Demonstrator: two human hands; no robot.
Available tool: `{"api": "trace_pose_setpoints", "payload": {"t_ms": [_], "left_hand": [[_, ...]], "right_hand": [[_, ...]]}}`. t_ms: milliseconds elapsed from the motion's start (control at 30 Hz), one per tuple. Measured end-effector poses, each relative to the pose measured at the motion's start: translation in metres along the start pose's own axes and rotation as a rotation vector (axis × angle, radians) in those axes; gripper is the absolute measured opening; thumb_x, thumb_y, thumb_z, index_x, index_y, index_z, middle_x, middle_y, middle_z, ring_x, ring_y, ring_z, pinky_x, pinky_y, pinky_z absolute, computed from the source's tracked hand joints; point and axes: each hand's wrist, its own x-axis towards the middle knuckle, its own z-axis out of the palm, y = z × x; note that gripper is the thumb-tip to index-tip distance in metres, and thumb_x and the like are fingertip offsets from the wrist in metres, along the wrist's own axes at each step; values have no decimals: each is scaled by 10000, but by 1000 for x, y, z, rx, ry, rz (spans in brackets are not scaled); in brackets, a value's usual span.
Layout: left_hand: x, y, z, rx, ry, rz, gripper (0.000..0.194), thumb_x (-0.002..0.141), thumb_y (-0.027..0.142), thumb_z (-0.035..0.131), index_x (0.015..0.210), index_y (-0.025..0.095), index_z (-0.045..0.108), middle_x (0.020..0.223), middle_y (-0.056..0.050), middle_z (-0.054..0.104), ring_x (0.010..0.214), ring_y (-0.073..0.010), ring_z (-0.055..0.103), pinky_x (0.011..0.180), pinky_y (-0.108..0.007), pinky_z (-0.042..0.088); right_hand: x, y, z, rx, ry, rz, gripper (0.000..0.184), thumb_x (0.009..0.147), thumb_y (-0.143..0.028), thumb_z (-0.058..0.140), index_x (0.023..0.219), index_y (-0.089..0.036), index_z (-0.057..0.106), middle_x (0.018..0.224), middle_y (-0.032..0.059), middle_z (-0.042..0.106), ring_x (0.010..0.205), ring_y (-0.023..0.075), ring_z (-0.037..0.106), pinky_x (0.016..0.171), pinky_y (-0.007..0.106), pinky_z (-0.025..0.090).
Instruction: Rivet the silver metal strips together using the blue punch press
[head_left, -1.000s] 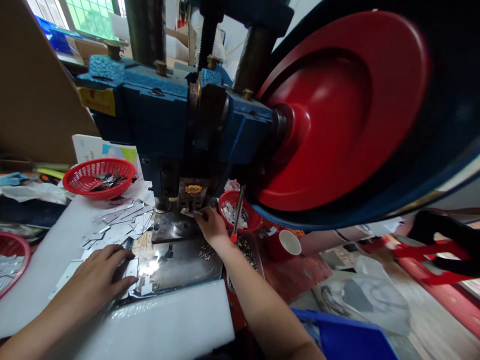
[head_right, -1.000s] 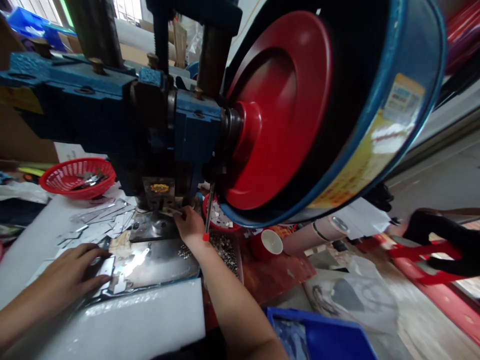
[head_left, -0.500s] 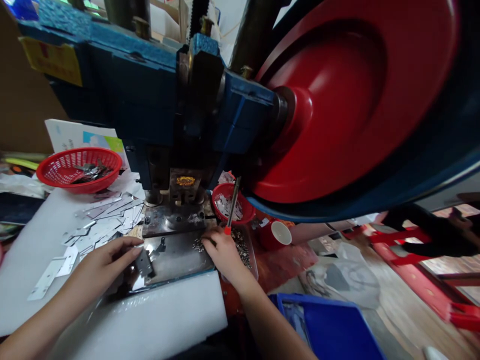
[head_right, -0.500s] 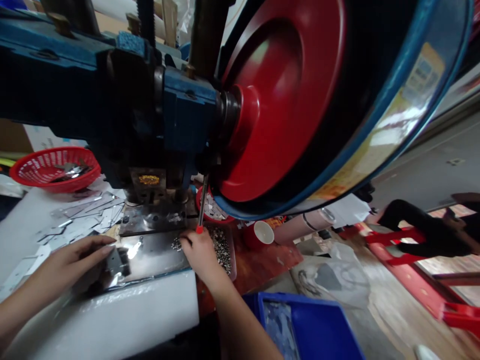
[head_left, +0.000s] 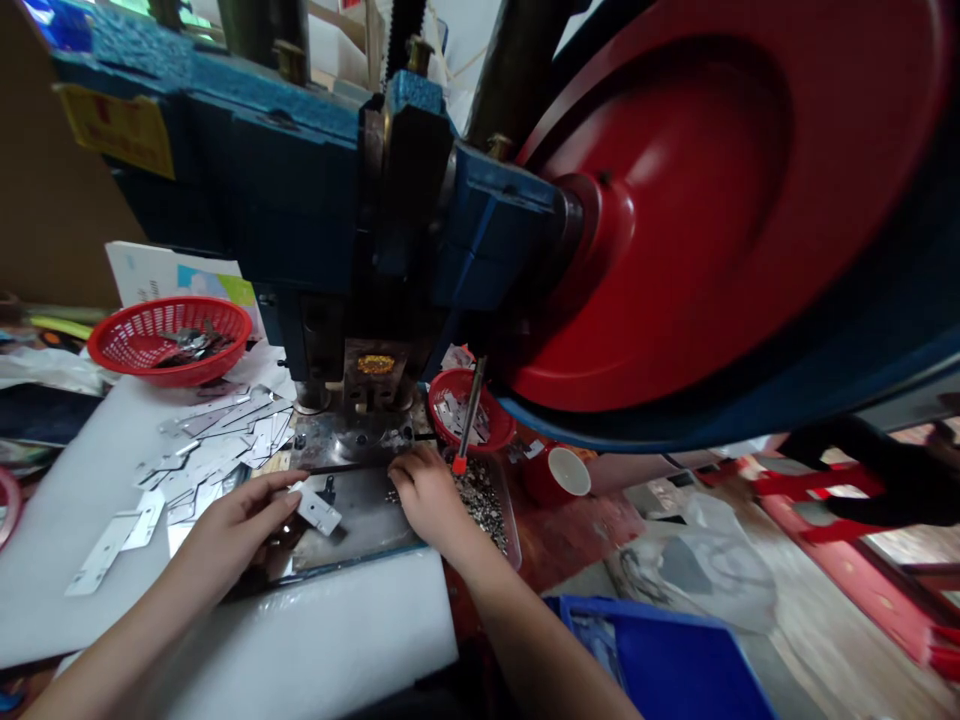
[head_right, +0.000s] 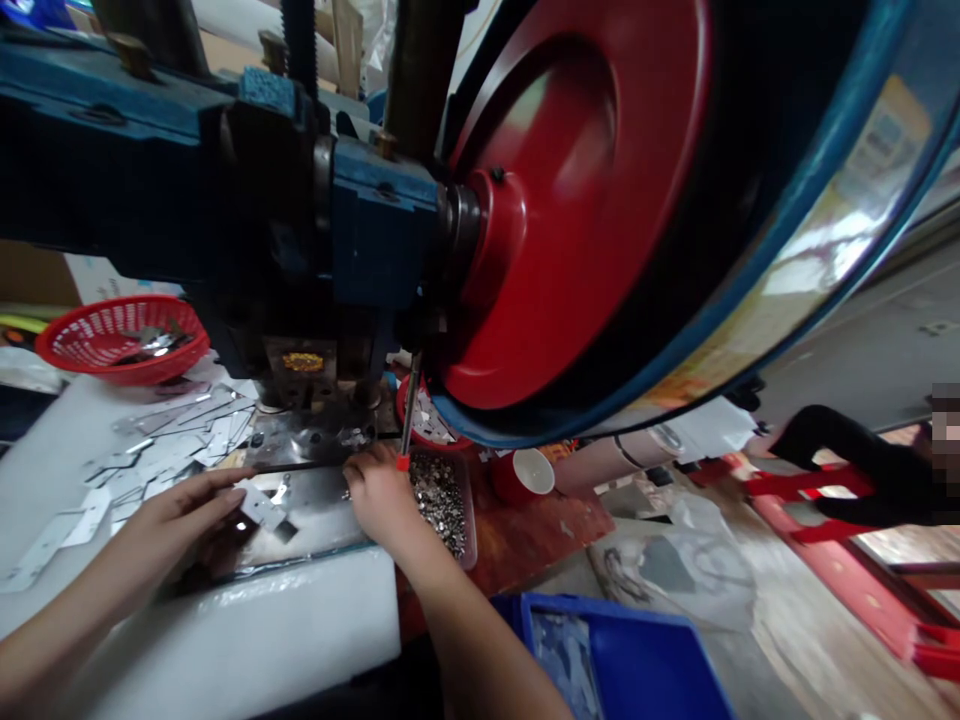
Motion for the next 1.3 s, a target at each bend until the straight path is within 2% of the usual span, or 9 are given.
{"api": "trace_pose_setpoints", "payload": {"t_ms": [133,267,433,700,867,1000,1133,1200,1300], "left_hand": [[1,4,2,-79,43,9,526,592,485,769,1001,208,589,653,26,599,569,-150,585,459,-232,445],[-2,15,4,-112,130,5,520,551,444,798,962,180,620,704,-10,642,646,-157,613,554,-250,495],[-6,23,6,-174,154,16,526,552,405,800,993,163,647,743,-33,670,680,-156,631,585,-244,500],[-3,23,8,-277,140,-23,446,622,322,785,1013,168,638,701,-20,672,634,-119,634,540,-179,504],[-7,19,23,-458,45,-160,291,660,137,740,935,178,655,733,-19,679,588,-82,628,530,-141,508],[-12,8,40,-423,-50,-297,174,721,241,700,856,145,649,724,-63,689,555,-101,614,488,-171,488],[-7,1,41,-292,-40,-139,274,722,393,690,825,147,625,580,-7,623,466,-75,513,422,-156,382],[-3,4,38,-296,15,-17,328,702,418,697,890,159,627,597,14,614,494,-77,505,452,-163,380],[0,16,37,-237,41,46,373,678,450,711,925,184,625,588,39,586,500,-87,498,449,-180,354]], "right_hand": [[36,-14,5,91,121,-55,173,898,-150,507,872,-197,672,908,42,614,912,171,548,866,296,411],[70,-22,14,72,107,18,113,837,-168,589,880,-180,694,927,66,612,918,198,559,848,312,434],[82,-20,18,115,98,22,139,789,-162,634,906,-182,706,943,67,619,949,210,565,865,320,441],[50,-20,15,313,242,-26,193,847,-145,535,891,-193,717,914,61,593,891,181,571,841,314,454],[15,-37,15,609,-42,-44,227,767,-196,672,982,-256,712,927,9,608,898,153,565,857,280,436],[10,-44,17,685,-72,71,22,742,-203,686,756,-195,699,836,3,586,848,144,552,807,258,420],[14,-42,12,696,-91,113,92,732,-191,657,644,-181,631,745,-13,557,787,137,527,758,249,396],[14,-41,11,707,-101,132,101,714,-189,651,623,-180,607,728,-16,550,783,137,523,754,248,388],[10,-41,12,839,-199,236,127,702,-265,651,644,-180,575,668,-27,538,713,132,526,704,250,399]]}}
